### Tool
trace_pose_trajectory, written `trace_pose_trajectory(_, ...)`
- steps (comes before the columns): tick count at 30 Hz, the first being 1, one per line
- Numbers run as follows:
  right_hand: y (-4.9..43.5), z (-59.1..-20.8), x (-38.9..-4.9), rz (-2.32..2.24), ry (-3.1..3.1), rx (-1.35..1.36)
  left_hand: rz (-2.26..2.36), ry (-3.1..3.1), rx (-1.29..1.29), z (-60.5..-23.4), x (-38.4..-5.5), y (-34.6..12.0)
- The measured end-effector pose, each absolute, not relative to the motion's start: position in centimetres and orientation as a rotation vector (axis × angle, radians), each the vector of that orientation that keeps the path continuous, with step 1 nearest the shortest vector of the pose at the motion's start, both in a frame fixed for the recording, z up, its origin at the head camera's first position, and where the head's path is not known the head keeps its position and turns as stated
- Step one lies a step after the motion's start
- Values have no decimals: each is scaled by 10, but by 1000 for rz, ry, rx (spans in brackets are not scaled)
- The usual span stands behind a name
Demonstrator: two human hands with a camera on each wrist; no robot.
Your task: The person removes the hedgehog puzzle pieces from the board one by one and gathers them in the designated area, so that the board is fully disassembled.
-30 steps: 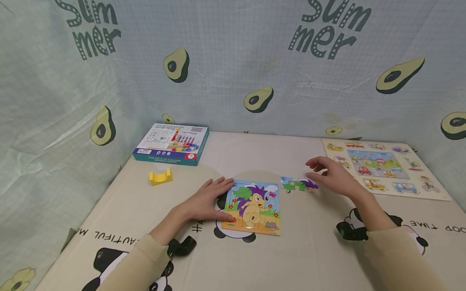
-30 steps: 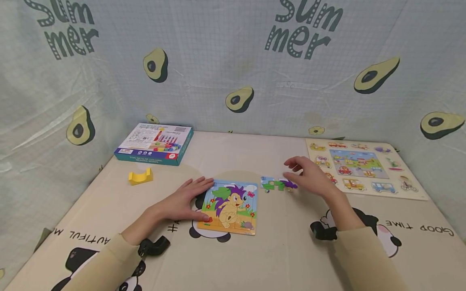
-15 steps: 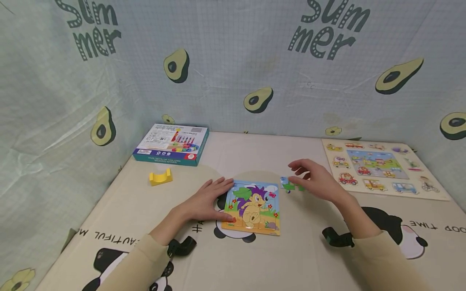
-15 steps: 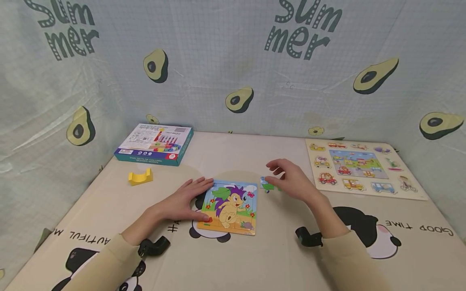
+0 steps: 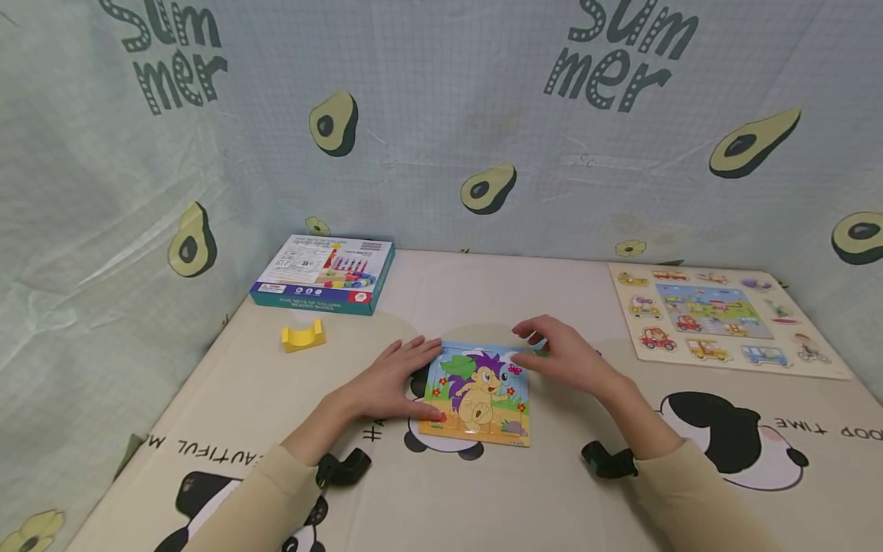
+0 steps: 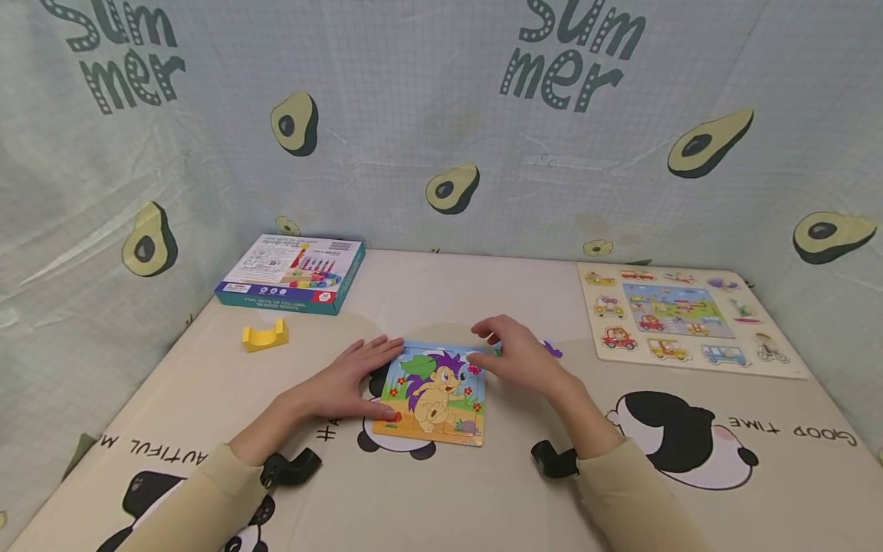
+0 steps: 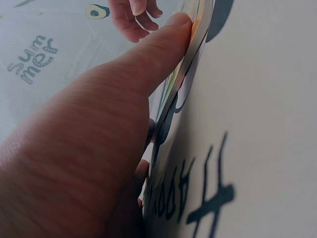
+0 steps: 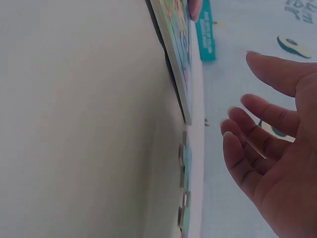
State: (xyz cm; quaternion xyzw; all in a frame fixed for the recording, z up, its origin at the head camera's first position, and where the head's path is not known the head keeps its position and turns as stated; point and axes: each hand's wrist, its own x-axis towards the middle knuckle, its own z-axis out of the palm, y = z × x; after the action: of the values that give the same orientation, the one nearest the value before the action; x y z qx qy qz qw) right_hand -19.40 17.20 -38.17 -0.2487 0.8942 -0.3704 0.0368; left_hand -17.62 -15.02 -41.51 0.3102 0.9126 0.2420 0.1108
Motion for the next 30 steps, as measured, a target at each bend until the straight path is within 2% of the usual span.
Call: trace_pose_trajectory(30,146,-393,-187,-695,2838,-746,717,2678,908,-414,-175,-150)
